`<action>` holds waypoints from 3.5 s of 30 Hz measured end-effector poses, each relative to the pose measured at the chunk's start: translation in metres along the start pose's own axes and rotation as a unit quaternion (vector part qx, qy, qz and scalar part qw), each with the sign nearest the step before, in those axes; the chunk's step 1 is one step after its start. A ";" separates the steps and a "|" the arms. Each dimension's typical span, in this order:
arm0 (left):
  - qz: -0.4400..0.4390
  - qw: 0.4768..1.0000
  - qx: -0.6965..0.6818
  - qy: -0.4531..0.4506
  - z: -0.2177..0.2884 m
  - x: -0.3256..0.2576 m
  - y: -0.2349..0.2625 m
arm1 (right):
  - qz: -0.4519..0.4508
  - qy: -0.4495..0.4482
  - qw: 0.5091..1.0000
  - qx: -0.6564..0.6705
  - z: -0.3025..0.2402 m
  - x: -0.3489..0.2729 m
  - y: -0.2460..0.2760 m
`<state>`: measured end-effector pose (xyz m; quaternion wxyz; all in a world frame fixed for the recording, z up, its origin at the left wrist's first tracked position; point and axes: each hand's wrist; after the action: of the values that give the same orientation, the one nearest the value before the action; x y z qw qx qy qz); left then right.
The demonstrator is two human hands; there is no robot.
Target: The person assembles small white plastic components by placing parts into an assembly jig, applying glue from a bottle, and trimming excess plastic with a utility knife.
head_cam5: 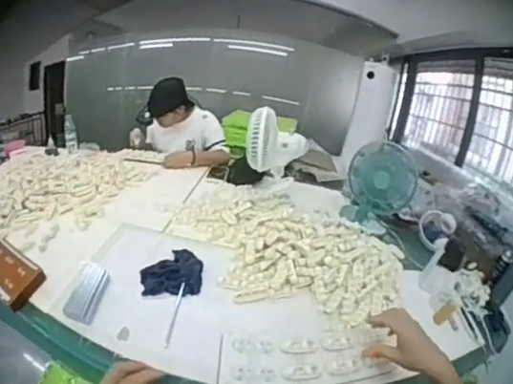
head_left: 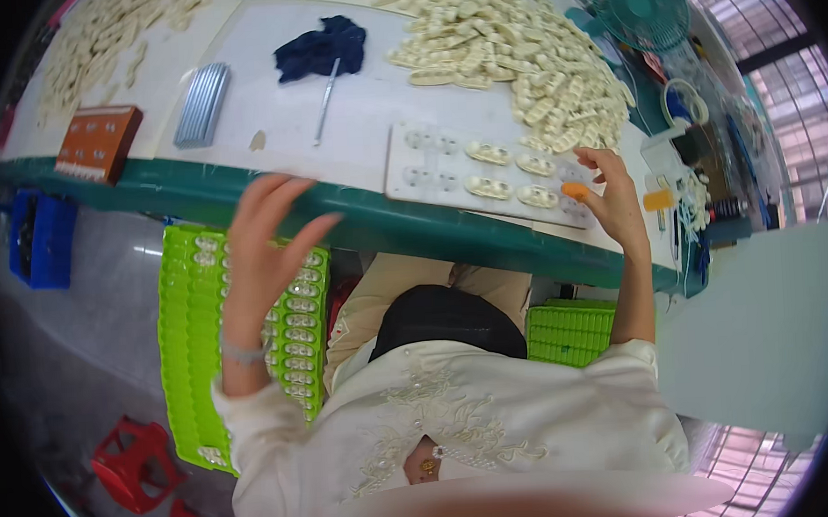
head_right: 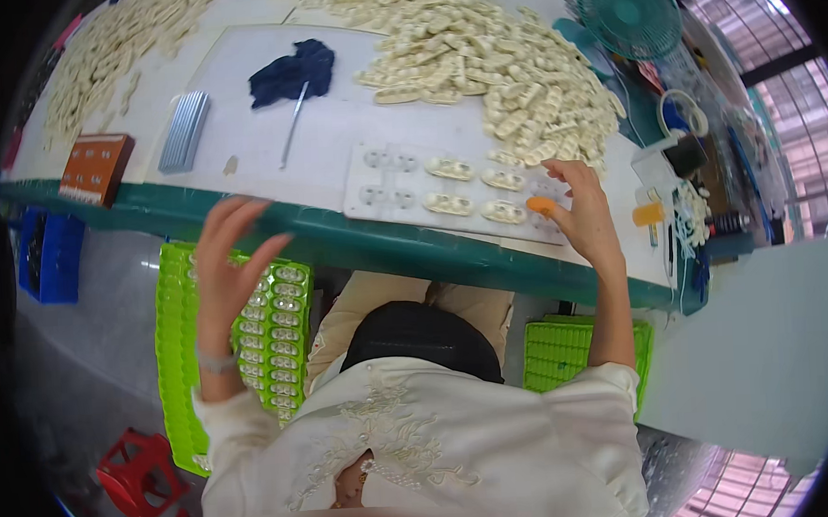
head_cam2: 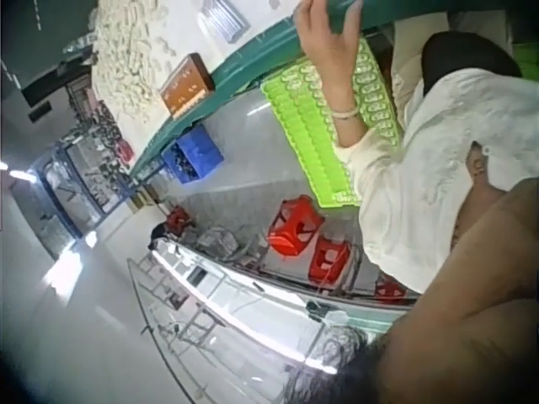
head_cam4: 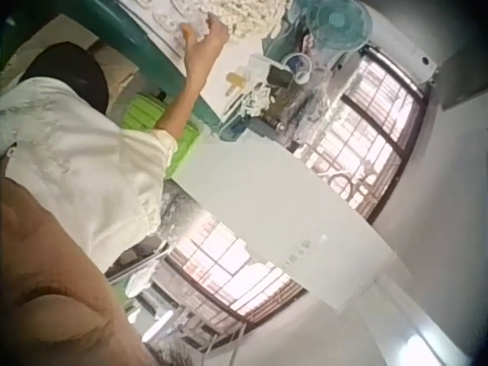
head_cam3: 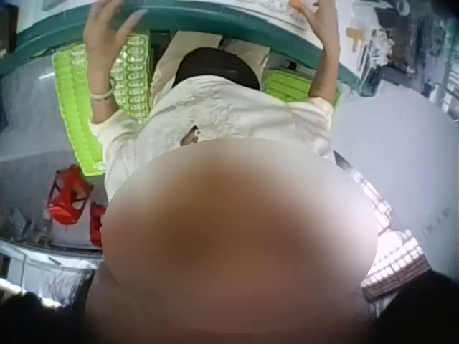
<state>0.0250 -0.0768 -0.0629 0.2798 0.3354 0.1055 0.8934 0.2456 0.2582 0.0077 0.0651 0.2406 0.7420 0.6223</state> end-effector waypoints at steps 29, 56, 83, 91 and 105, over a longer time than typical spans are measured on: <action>0.299 0.807 0.107 0.497 0.004 -0.276 0.171 | -0.263 0.361 0.875 0.186 -0.307 -0.006 -0.303; 0.441 0.463 0.421 0.643 -0.066 -0.488 0.122 | -0.457 0.251 0.830 0.198 -0.257 -0.014 -0.251; -0.401 0.902 0.054 -0.148 0.029 0.102 -0.152 | -0.044 0.164 0.984 0.047 0.033 0.025 -0.055; -0.344 0.932 0.041 -0.108 0.036 0.104 -0.132 | 0.022 -0.001 0.990 0.138 0.063 0.015 -0.018; 0.204 0.772 -0.259 0.543 0.000 -0.327 0.045 | -0.290 0.304 0.869 0.259 -0.326 -0.024 -0.302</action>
<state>0.2078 -0.3006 -0.2229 0.0632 -0.2771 -0.0670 0.9564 0.0543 -0.0760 -0.2149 -0.0509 -0.1788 0.8961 0.4032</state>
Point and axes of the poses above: each hand's wrist, its own x-axis towards the middle knuckle, its own y-axis out of the back of the hand, z = x × y, and after that the axes turned 9 degrees about -x, right-handed
